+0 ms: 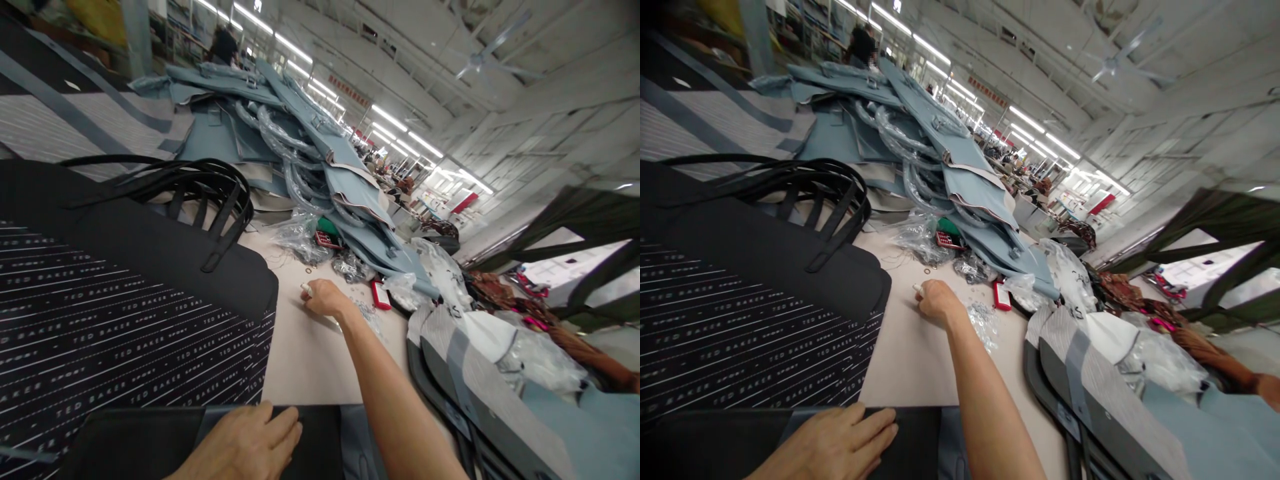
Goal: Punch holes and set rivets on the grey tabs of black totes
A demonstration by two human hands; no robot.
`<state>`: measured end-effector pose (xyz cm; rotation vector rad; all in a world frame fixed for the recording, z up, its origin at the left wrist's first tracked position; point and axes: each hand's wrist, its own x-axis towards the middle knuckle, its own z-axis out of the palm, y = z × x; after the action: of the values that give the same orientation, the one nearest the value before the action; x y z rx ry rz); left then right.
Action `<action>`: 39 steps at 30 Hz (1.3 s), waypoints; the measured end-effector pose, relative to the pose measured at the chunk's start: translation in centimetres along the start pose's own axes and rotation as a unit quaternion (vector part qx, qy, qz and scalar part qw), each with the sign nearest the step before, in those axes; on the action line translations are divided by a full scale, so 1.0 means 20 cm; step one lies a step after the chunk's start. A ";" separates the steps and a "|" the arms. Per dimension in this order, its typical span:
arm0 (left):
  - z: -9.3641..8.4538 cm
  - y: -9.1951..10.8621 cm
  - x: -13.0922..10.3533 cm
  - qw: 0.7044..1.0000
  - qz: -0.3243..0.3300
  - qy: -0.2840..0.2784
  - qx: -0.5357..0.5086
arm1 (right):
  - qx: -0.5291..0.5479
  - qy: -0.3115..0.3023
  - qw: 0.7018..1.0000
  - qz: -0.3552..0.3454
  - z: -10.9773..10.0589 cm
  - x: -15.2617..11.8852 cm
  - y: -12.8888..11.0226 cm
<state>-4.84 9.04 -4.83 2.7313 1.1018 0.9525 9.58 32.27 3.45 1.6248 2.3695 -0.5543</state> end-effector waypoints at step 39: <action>-0.12 0.02 0.05 0.993 0.024 -0.115 -0.013 | 0.232 -0.072 0.969 -0.042 0.30 -0.80 -0.03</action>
<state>-5.37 9.06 -2.27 2.7691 0.9813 0.6304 14.75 16.03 4.30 1.5827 2.3239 -1.2799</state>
